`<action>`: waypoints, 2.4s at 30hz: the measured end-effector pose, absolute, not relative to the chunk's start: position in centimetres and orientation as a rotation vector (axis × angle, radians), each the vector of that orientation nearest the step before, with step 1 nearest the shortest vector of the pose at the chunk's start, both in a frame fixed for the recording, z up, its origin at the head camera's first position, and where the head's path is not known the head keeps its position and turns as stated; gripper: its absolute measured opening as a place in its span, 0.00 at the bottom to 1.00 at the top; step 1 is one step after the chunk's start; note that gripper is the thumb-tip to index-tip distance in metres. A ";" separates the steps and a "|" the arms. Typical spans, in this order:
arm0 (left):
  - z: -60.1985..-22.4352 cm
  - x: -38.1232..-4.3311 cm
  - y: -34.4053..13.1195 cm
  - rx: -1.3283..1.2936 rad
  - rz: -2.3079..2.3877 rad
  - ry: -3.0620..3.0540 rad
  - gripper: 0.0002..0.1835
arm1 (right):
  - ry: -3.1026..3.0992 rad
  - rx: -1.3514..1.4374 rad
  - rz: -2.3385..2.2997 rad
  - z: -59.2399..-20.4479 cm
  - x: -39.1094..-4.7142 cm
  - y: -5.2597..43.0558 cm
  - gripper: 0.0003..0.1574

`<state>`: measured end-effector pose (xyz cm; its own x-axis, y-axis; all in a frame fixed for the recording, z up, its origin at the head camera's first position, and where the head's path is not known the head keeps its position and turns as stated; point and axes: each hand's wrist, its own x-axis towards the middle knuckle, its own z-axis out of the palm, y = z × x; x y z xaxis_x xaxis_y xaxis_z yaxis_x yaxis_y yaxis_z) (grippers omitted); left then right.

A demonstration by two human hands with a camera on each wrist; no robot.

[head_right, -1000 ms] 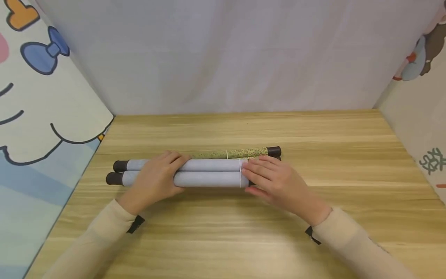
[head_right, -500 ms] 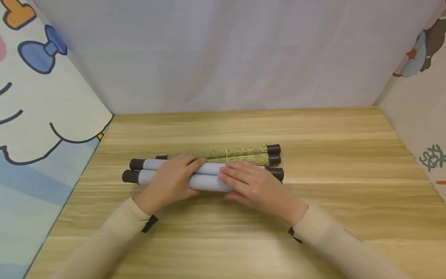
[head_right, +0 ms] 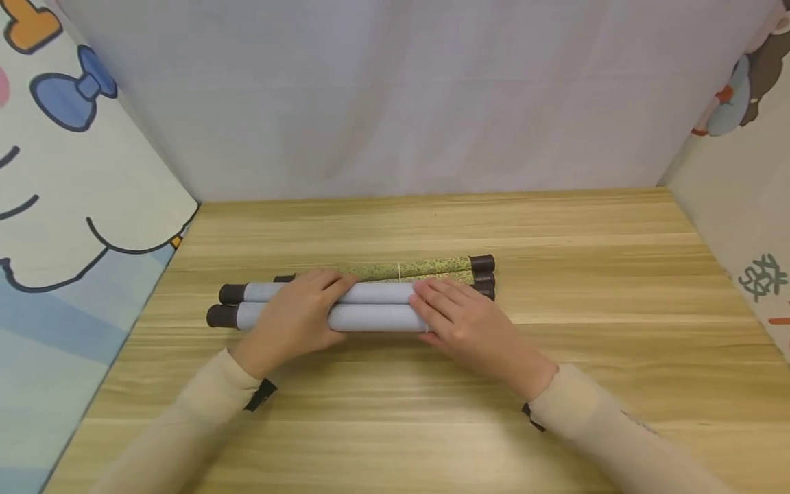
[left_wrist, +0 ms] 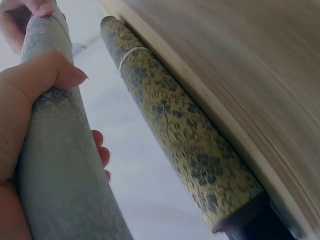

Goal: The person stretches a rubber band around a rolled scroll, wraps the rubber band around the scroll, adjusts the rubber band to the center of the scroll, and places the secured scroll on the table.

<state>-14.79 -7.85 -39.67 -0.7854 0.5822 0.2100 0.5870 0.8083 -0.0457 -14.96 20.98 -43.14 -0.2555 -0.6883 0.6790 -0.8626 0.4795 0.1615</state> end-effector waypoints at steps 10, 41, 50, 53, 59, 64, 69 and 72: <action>-39.8 -15.0 -8.5 -0.785 -0.049 -2.881 0.45 | -2.105 1.219 0.333 -42.5 -15.4 21.8 0.32; -39.7 -15.5 -12.6 -0.820 -0.160 -2.818 0.43 | -2.245 1.111 0.190 -43.3 -15.9 22.8 0.55; -40.1 -15.0 -10.4 -0.814 -0.160 -2.811 0.44 | -2.257 1.224 0.188 -42.3 -15.5 19.7 0.55; -40.0 -15.1 -10.8 -0.771 -0.159 -2.818 0.45 | -2.286 1.186 0.248 -41.9 -15.5 21.0 0.55; -39.4 -15.2 -11.8 -0.797 -0.183 -2.806 0.44 | -2.268 1.166 0.175 -41.8 -15.7 23.3 0.50; -39.7 -15.0 -10.2 -0.855 -0.168 -2.756 0.42 | -2.178 1.250 0.108 -42.1 -15.5 20.5 0.47; -40.1 -15.0 -9.9 -0.815 -0.195 -2.767 0.43 | -2.223 1.262 0.192 -41.7 -15.3 19.7 0.50; -39.9 -15.0 -10.7 -0.772 -0.200 -2.775 0.45 | -2.270 1.212 0.236 -41.5 -15.3 21.2 0.53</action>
<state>-14.97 -10.73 -39.93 -0.8273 0.4881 0.2780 0.5229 0.8500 0.0639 -15.30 21.18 -41.50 -0.4417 -0.7132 0.5442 -0.8100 0.5779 0.0999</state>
